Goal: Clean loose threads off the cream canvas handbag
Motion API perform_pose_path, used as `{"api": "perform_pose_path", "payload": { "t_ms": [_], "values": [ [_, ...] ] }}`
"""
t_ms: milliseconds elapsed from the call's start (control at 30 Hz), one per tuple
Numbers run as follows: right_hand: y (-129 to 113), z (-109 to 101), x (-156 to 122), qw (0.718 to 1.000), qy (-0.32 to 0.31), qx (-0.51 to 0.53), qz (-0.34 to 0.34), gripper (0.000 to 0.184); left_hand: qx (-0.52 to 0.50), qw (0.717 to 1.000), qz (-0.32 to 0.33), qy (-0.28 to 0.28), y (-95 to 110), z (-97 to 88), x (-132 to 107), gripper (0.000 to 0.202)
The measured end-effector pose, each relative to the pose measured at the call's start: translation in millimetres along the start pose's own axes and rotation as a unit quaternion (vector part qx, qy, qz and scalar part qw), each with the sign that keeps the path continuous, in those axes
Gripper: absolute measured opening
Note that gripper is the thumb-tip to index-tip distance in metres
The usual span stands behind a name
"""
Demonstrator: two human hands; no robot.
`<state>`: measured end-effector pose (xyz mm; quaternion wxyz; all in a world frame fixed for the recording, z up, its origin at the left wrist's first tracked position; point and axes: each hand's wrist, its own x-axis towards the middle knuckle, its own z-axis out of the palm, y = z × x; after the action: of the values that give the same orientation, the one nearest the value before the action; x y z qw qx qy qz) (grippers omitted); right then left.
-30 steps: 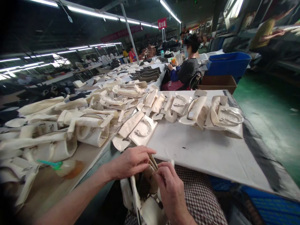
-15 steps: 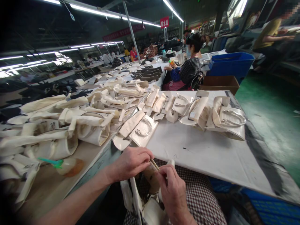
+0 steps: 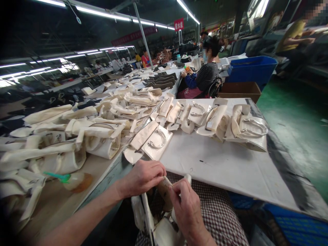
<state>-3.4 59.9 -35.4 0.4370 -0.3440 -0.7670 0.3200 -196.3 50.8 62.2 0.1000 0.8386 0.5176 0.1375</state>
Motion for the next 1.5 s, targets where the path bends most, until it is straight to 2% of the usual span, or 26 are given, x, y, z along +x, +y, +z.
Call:
{"api": "perform_pose_path", "payload": {
  "t_ms": [200, 400, 533, 700, 867, 1133, 1267, 1333, 1500],
  "values": [
    [-1.2, -3.4, 2.5, 0.999, -0.015, -0.011, 0.045, 0.019, -0.03, 0.999, -0.026, -0.007, 0.9, -1.2, -0.9, 0.01],
    [4.0, -10.9, 3.9, 0.99, -0.132, -0.036, 0.017, 0.022, -0.02, 0.999, -0.025, -0.023, -1.7, -1.6, -1.0, 0.006],
    [6.7, -14.8, -2.3, 0.983, -0.172, -0.067, 0.011, 0.034, -0.015, 0.999, -0.025, -0.022, -0.4, -1.9, 0.0, 0.004],
    [4.5, -23.1, -10.6, 0.967, -0.247, -0.058, 0.023, 0.033, -0.014, 0.999, -0.024, -0.02, 2.4, -2.0, 1.5, 0.004],
    [-0.1, -25.6, -16.1, 0.966, -0.234, -0.061, 0.089, 0.035, -0.014, 1.0, -0.017, -0.018, 3.5, -0.1, 3.3, 0.006],
    [-5.9, -30.8, -17.8, 0.96, -0.259, -0.062, 0.084, 0.046, -0.002, 1.0, -0.001, -0.02, 7.4, 0.2, 2.2, 0.009],
    [-13.8, -36.5, -0.4, 0.952, -0.293, -0.046, 0.078, 0.039, 0.01, 1.0, 0.004, -0.016, 9.8, -2.1, -1.1, 0.009],
    [-18.5, -33.5, 13.1, 0.953, -0.298, -0.02, 0.061, 0.029, 0.012, 1.0, 0.005, -0.015, 10.3, -2.3, -3.2, 0.008],
    [-19.8, -8.1, 32.6, 0.965, -0.26, 0.021, 0.005, 0.032, -0.004, 1.0, 0.0, -0.017, 12.0, -2.8, -11.3, 0.005]
  ]
}}
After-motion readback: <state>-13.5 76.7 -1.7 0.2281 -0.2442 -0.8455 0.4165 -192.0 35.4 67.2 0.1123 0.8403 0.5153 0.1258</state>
